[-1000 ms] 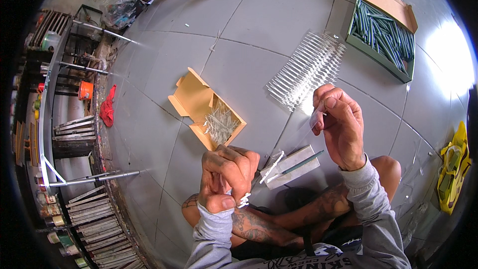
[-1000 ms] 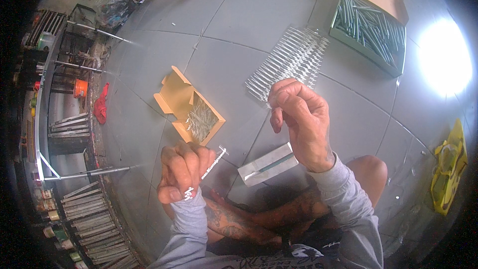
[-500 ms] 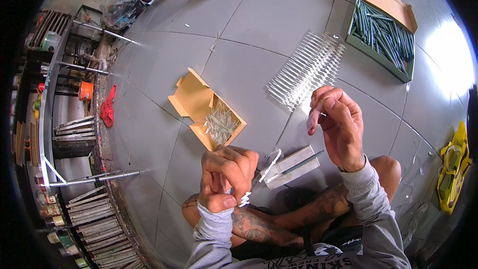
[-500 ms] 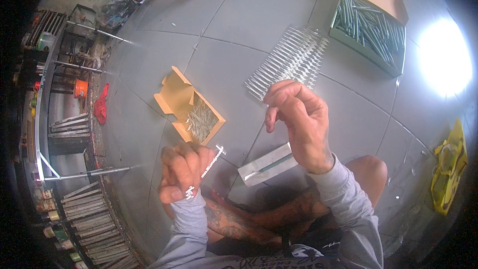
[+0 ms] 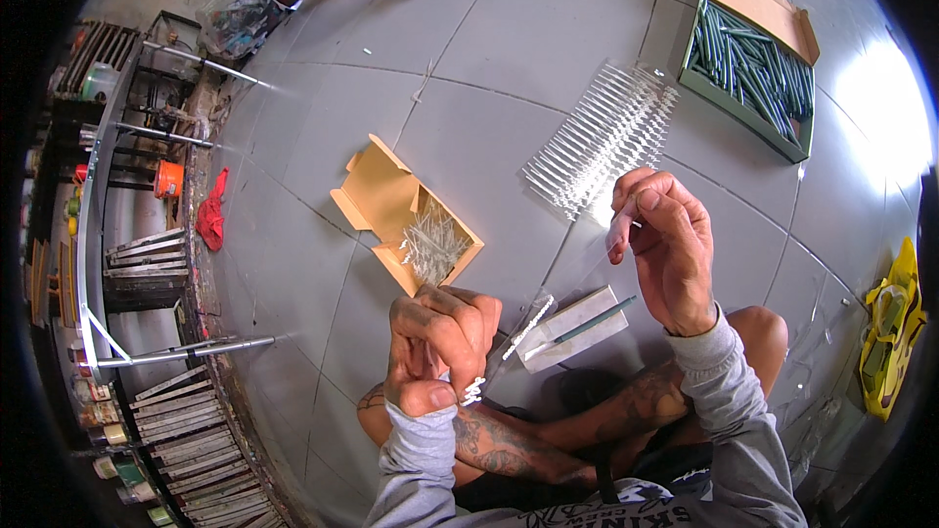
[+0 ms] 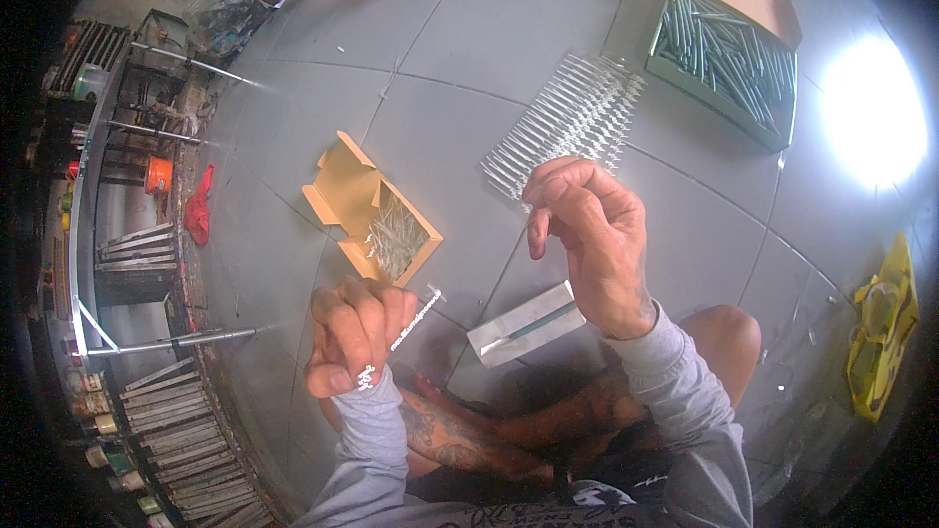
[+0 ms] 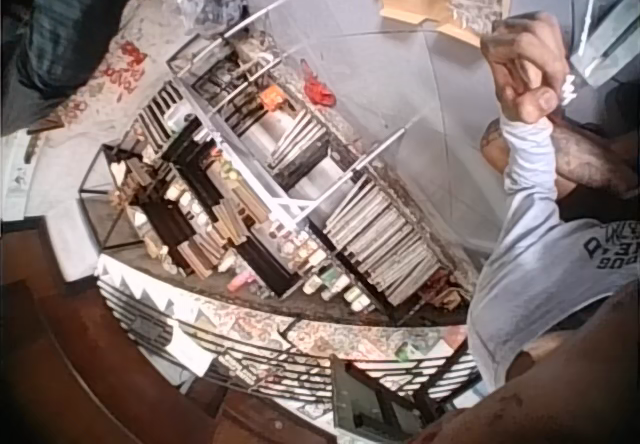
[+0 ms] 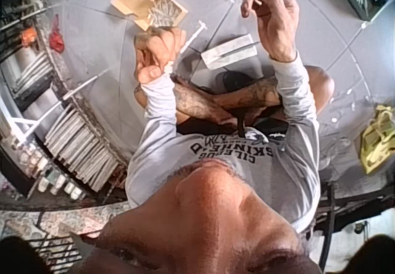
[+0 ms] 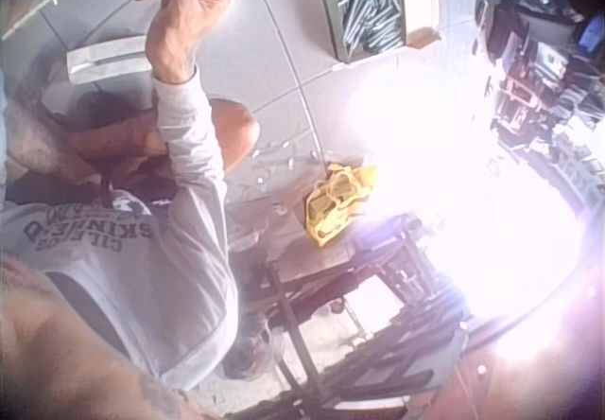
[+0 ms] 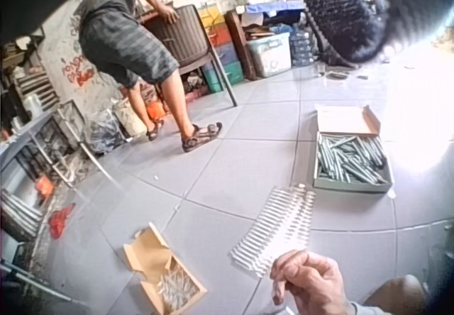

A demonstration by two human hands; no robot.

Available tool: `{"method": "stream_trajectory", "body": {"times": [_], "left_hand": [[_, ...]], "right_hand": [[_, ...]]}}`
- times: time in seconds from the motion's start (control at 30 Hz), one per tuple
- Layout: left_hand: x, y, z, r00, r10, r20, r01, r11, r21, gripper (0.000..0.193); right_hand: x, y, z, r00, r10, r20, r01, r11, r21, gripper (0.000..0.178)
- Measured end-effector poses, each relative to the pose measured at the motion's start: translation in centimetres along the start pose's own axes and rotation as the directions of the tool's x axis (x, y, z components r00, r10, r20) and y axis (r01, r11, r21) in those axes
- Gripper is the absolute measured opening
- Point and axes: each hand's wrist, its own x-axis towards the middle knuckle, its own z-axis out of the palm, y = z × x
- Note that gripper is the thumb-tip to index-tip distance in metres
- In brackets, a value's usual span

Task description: The person assembles pens by hand, inserting internal components into plastic tubes and placing the finished items into a box.

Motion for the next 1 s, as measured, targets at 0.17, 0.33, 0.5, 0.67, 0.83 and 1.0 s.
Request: {"method": "stream_trajectory", "body": {"times": [0.17, 0.33, 0.5, 0.67, 0.83, 1.0], "left_hand": [[0.09, -0.01, 0.08, 1.000, 0.000, 0.000, 0.000, 1.000, -0.014, 0.012], [0.00, -0.03, -0.04, 1.000, 0.004, 0.004, -0.004, 1.000, -0.018, 0.011], [0.11, 0.11, -0.02, 1.000, 0.001, 0.015, 0.000, 1.000, -0.012, 0.011], [0.20, 0.10, -0.17, 0.999, 0.007, 0.040, -0.006, 1.000, -0.019, 0.010], [0.09, 0.03, -0.37, 0.999, 0.026, 0.048, -0.025, 0.999, -0.020, 0.010], [0.01, 0.07, -0.54, 0.998, 0.025, 0.054, -0.024, 0.999, -0.022, 0.011]], "right_hand": [[0.07, 0.09, -0.19, 1.000, -0.006, -0.005, 0.006, 1.000, -0.002, 0.018], [0.09, 0.14, -0.11, 1.000, -0.011, -0.002, 0.011, 1.000, -0.006, 0.020], [0.10, 0.19, -0.29, 1.000, -0.008, 0.008, 0.008, 1.000, -0.007, 0.019], [0.06, 0.19, -0.32, 1.000, -0.010, 0.005, 0.010, 1.000, -0.007, 0.019], [0.07, 0.22, -0.33, 1.000, -0.010, 0.009, 0.010, 1.000, 0.005, 0.020], [0.15, 0.09, -0.29, 1.000, -0.006, -0.001, 0.006, 1.000, -0.002, 0.020]]}}
